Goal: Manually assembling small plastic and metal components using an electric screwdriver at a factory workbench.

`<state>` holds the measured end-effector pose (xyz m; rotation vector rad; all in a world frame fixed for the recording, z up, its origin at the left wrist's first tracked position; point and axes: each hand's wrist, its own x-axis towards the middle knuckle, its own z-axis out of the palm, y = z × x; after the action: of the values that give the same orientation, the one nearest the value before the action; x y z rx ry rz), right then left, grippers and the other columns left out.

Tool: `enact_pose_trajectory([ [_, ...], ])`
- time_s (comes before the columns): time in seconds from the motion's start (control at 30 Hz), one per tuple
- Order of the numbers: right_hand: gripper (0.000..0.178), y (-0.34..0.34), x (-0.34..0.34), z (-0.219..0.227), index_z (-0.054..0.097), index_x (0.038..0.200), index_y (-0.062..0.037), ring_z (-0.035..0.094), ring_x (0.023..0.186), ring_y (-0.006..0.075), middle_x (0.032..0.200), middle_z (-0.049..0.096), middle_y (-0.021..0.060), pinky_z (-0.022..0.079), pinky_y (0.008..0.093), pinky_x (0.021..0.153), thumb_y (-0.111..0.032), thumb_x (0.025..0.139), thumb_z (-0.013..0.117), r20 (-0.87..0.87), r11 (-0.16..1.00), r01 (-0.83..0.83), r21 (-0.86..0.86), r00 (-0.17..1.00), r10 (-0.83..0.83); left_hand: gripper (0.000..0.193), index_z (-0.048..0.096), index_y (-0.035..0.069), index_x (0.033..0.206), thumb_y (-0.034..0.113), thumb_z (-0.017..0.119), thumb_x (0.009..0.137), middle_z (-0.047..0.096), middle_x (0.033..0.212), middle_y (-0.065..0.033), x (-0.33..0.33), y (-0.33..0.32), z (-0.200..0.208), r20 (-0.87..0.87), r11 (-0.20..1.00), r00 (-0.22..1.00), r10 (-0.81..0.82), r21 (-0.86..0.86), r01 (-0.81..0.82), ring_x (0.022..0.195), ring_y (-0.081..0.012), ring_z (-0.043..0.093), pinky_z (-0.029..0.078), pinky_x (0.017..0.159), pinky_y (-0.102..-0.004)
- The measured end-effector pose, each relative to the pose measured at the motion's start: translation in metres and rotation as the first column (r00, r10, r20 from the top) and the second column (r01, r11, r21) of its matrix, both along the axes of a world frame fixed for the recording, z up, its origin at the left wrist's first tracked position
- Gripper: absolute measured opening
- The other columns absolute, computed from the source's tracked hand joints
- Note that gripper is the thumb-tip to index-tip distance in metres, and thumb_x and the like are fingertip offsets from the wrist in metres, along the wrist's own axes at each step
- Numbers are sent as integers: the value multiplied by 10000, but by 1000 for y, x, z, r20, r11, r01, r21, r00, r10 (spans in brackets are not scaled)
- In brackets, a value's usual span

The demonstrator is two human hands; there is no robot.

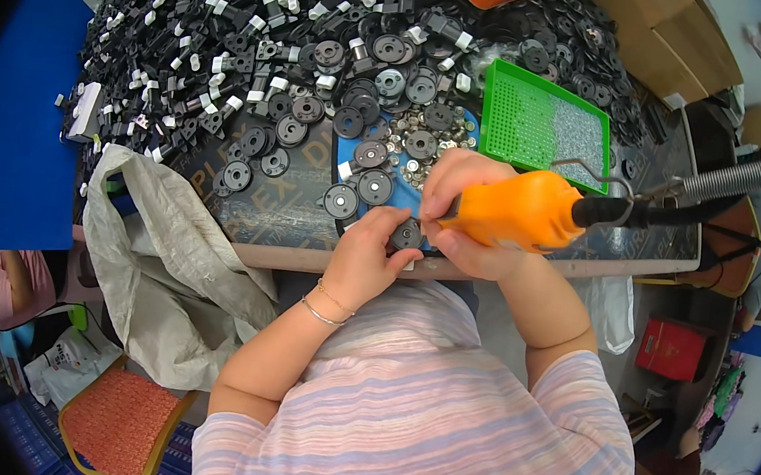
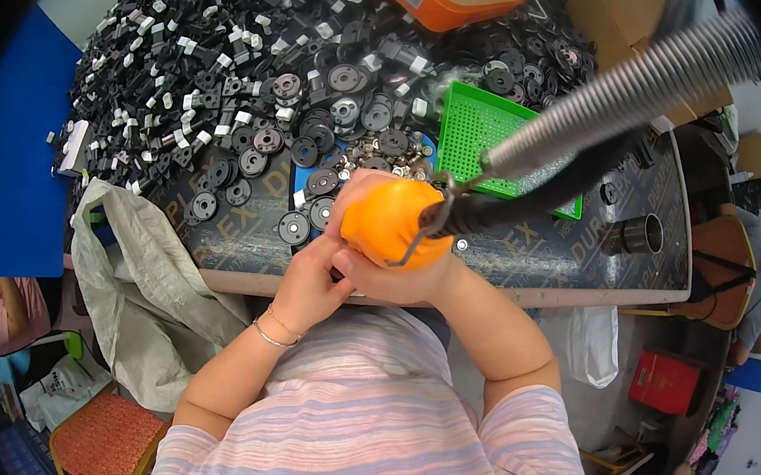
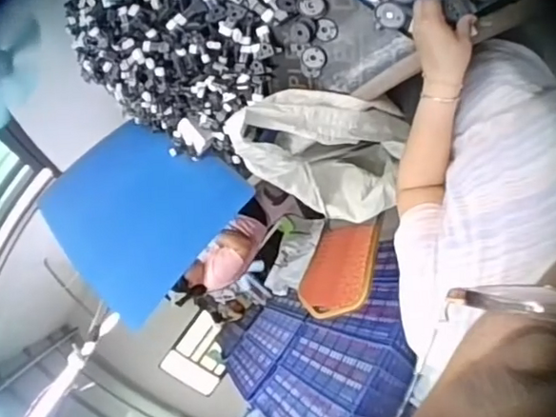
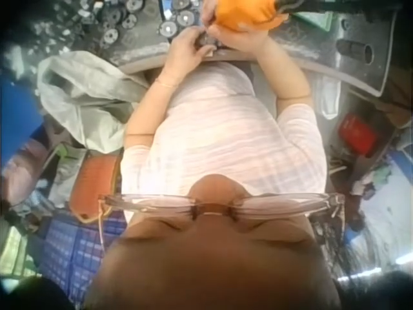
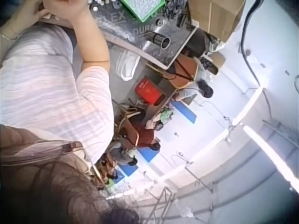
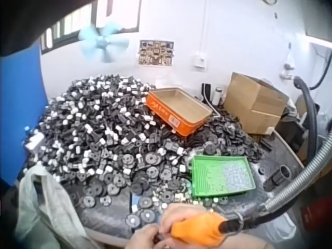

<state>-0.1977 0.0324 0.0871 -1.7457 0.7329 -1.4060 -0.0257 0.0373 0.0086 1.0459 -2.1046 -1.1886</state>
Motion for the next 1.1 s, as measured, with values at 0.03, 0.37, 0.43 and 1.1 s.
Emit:
enact_pose_trajectory([
  [0.03, 196, 1, 0, -1, 578, 860, -65, 545, 747, 190, 829, 590, 55, 457, 306, 640, -42, 683, 658, -1, 1000, -2, 1, 1000, 2, 471, 566, -21, 1115, 110, 769, 711, 590, 1017, -161, 0, 0, -1, -9, 1000, 1000, 2, 23, -1, 752, -296, 640, 542, 634, -329],
  [0.37, 214, 3, -2, -2, 582, 856, -66, 548, 755, 187, 827, 590, 56, 455, 309, 637, -27, 663, 665, 87, 998, -11, 65, 996, 5, 474, 569, -14, 1116, 113, 773, 707, 591, 1017, -158, 1, 0, -1, -11, 998, 1000, 3, 70, -2, 761, -296, 638, 543, 645, -328],
  [0.43, 207, 0, -2, -3, 574, 855, -57, 543, 760, 188, 819, 583, 63, 456, 310, 646, -35, 675, 674, 1, 999, -34, 9, 999, 34, 474, 570, -12, 1116, 113, 773, 706, 591, 1015, -158, 1, 0, -1, -19, 998, 1000, 4, 66, -3, 763, -298, 638, 544, 647, -328],
  [1.1, 173, 0, -114, 2, 523, 937, 25, 568, 633, 160, 876, 544, 117, 494, 285, 607, 34, 776, 583, 433, 836, 544, -70, 771, -466, 493, 558, -29, 1117, 118, 787, 706, 588, 1077, -169, -9, 6, -9, -99, 993, 988, 115, -16, -117, 668, -221, 630, 531, 593, -298],
])
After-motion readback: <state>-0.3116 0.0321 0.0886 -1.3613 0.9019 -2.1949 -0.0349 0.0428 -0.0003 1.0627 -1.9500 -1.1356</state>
